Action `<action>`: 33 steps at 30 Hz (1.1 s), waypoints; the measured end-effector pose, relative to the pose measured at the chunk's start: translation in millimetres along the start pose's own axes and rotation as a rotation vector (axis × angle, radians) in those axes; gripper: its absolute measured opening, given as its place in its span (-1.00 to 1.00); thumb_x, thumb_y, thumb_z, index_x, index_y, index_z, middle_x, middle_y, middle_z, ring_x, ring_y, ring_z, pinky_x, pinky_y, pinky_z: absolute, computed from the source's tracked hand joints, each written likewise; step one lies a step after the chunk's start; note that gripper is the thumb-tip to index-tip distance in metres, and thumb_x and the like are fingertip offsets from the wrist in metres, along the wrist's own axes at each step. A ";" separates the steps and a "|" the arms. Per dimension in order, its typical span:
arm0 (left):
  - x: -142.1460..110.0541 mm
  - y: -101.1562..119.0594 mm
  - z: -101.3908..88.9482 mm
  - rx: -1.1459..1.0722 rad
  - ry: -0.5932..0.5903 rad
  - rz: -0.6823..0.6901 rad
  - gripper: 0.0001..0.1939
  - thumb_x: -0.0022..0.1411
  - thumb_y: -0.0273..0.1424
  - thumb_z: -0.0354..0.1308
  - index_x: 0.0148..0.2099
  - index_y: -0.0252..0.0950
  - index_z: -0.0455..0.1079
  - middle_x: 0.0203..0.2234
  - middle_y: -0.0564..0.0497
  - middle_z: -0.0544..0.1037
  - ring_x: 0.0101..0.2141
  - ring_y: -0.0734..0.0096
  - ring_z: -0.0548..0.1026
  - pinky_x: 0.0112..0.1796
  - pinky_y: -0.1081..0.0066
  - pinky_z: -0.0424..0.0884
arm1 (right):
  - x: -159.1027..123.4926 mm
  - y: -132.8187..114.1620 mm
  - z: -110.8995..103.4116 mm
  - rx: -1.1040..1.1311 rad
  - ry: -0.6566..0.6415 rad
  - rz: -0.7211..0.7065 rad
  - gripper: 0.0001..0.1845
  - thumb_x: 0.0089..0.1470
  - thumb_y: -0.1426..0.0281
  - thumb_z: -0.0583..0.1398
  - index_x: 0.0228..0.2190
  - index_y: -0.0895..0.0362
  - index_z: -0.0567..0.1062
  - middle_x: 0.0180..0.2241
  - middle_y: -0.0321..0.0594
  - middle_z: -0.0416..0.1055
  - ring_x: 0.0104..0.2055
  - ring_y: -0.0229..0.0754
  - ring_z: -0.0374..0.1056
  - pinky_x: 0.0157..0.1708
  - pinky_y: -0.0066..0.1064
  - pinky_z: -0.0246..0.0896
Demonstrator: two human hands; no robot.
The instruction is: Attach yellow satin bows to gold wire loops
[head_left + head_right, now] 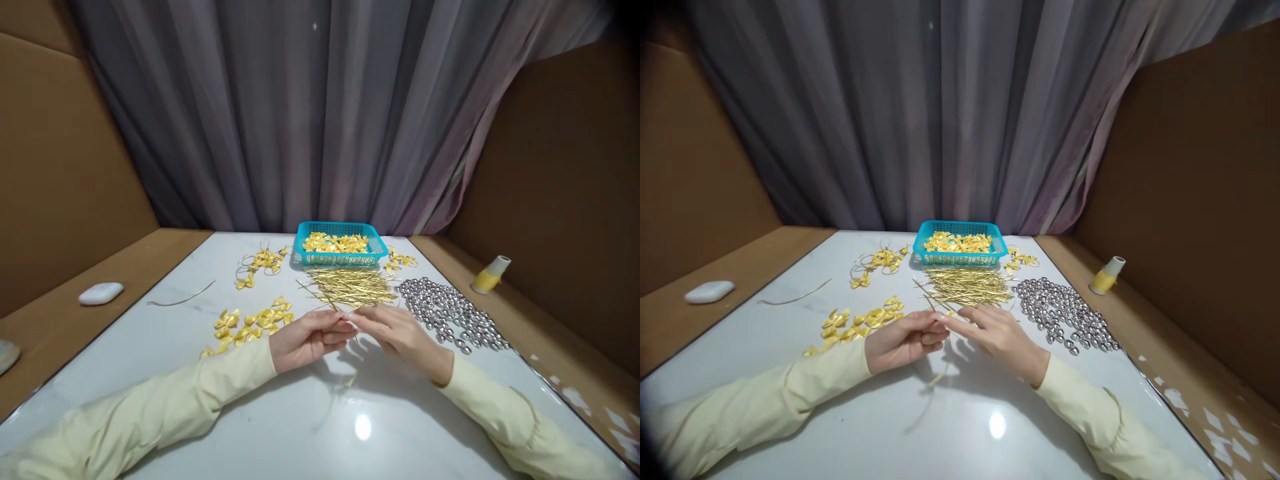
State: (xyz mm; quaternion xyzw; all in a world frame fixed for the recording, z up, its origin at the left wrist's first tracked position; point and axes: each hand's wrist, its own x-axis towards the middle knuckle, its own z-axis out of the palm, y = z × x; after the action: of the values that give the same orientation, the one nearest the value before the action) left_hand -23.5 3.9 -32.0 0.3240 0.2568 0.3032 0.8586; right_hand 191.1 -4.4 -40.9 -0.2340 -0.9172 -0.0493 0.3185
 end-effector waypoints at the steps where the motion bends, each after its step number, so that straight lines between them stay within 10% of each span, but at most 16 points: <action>1: 2.0 -4.6 -2.1 -0.011 0.009 -0.013 -0.85 0.00 -0.45 0.26 -0.34 -0.43 0.45 -0.51 -0.04 0.52 -0.42 0.45 0.49 -0.35 0.50 0.33 | -1.4 -2.6 2.8 0.027 -0.002 -0.001 -0.44 0.13 0.57 -0.01 0.14 -0.03 0.09 -0.19 -0.11 0.39 -0.27 -0.18 0.31 -0.36 -0.32 0.26; 8: 10.6 -22.3 -13.1 -0.015 0.063 -0.007 -0.81 -0.01 -0.42 0.27 -0.33 -0.45 0.46 -0.69 0.11 0.33 -0.61 0.64 0.29 -0.46 0.59 0.25 | 0.5 -22.0 12.9 0.406 0.118 0.122 -0.69 0.12 0.47 0.06 -0.11 0.02 0.44 -0.36 -0.15 0.36 -0.34 -0.24 0.30 -0.39 -0.39 0.27; 19: 13.8 -14.9 -15.8 0.031 0.036 -0.011 -0.88 0.00 -0.54 0.24 -0.33 -0.47 0.44 -0.54 0.01 0.42 -0.55 0.66 0.35 -0.44 0.65 0.28 | 2.2 -16.8 18.4 1.448 0.125 0.860 -0.88 -0.03 0.36 0.22 -0.47 0.18 0.48 -0.55 -0.27 0.40 -0.56 -0.37 0.26 -0.57 -0.52 0.19; 33: 13.2 -15.4 -18.3 0.111 -0.032 -0.040 -0.85 -0.07 -0.48 0.30 -0.42 -0.43 0.40 -0.52 0.03 0.33 -0.59 0.67 0.21 -0.63 0.63 0.08 | -3.4 -10.3 27.8 1.830 -0.009 0.907 -0.85 0.02 0.37 0.18 -0.44 0.23 0.41 -0.48 -0.27 0.46 -0.73 -0.50 0.18 -0.76 -0.64 0.04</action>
State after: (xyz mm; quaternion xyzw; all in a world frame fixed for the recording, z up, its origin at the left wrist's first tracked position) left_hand -20.7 10.9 -58.3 0.3708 0.2657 0.2660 0.8492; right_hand 173.1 -8.2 -64.5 -0.2264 -0.4293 0.7965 0.3605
